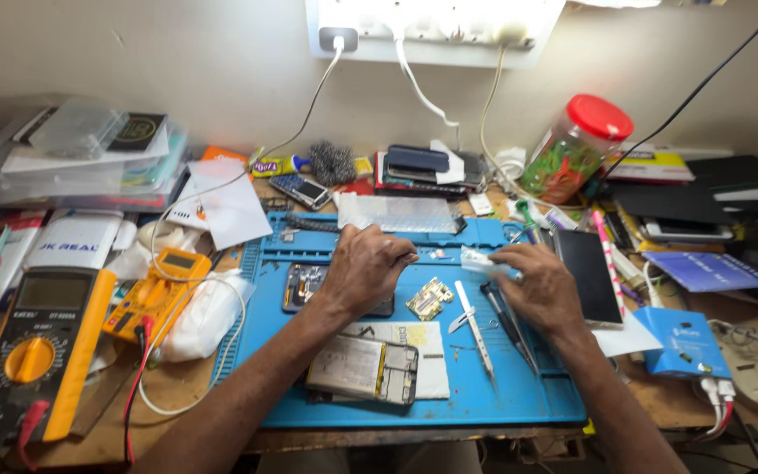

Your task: The person is repairing a disassembled smartphone on a cluttered workbench. They use tweezers to manipulate small internal components and apply adhesive from a tube to secure parts within the phone's chassis.

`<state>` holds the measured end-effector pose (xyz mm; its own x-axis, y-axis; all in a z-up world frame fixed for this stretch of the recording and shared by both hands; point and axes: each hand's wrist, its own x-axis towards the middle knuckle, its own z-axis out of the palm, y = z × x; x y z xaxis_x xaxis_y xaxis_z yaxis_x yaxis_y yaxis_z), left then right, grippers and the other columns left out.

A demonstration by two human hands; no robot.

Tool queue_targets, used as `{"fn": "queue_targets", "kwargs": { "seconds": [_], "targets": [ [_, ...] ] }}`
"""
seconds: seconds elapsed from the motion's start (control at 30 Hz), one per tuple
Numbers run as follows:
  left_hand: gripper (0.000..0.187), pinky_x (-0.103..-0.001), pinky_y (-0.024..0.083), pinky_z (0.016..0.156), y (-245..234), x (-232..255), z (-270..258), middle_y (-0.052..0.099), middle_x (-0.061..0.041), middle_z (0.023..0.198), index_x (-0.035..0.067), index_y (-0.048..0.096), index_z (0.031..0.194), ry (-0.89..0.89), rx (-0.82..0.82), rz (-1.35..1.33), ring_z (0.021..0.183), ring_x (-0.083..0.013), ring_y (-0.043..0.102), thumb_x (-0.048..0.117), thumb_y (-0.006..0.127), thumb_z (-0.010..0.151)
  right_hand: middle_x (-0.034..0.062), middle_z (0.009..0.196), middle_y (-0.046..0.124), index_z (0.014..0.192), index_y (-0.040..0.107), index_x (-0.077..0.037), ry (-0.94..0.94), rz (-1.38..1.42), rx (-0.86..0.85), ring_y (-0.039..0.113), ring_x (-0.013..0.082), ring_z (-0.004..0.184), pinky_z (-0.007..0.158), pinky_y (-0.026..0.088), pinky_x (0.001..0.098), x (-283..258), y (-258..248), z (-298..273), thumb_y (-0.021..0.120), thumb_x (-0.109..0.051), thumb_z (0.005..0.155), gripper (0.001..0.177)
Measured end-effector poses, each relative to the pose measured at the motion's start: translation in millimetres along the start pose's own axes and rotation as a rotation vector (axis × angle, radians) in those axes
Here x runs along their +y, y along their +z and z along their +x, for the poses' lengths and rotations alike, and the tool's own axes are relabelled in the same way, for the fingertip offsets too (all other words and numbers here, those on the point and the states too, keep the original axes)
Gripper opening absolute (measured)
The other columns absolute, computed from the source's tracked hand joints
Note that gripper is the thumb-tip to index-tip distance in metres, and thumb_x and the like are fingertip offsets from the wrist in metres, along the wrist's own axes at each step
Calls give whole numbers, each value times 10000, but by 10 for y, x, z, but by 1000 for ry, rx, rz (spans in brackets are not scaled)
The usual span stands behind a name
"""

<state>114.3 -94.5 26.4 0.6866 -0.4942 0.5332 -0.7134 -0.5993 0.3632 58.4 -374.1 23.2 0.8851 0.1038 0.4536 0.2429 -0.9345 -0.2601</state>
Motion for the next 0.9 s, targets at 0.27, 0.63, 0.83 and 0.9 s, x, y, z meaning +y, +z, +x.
{"fn": "queue_targets", "kwargs": {
  "seconds": [0.27,0.63,0.83,0.9],
  "targets": [
    [207,-393,523,749,21,-126,-92,790,-68,973,118,756,1116,5,150,-129,834,-194,690,261,703,975,31,1000,764,891,808,-118,-140,-66,-2,671,209,965,855,549,358,-16,44,219,779,-182,860,76],
    [265,-309,601,843,169,-174,-120,758,-125,1052,-15,683,1204,-385,-31,-1220,941,-146,715,71,713,954,59,852,739,1054,768,50,427,1295,-135,594,92,732,673,476,226,-317,551,323,752,-144,941,225],
    [198,-265,611,769,125,-385,-128,745,-49,949,19,702,1149,-509,67,-1255,841,-107,696,65,676,958,70,894,766,1088,771,7,358,1198,-116,657,121,788,733,529,252,-607,600,515,736,-110,908,217],
    [200,-270,594,824,162,-405,-140,723,-43,1012,12,721,1155,-427,137,-1232,901,-105,677,54,655,970,73,977,778,1073,773,-25,270,1088,-64,690,138,878,800,564,271,-720,572,519,733,-82,895,191]
  ]
}}
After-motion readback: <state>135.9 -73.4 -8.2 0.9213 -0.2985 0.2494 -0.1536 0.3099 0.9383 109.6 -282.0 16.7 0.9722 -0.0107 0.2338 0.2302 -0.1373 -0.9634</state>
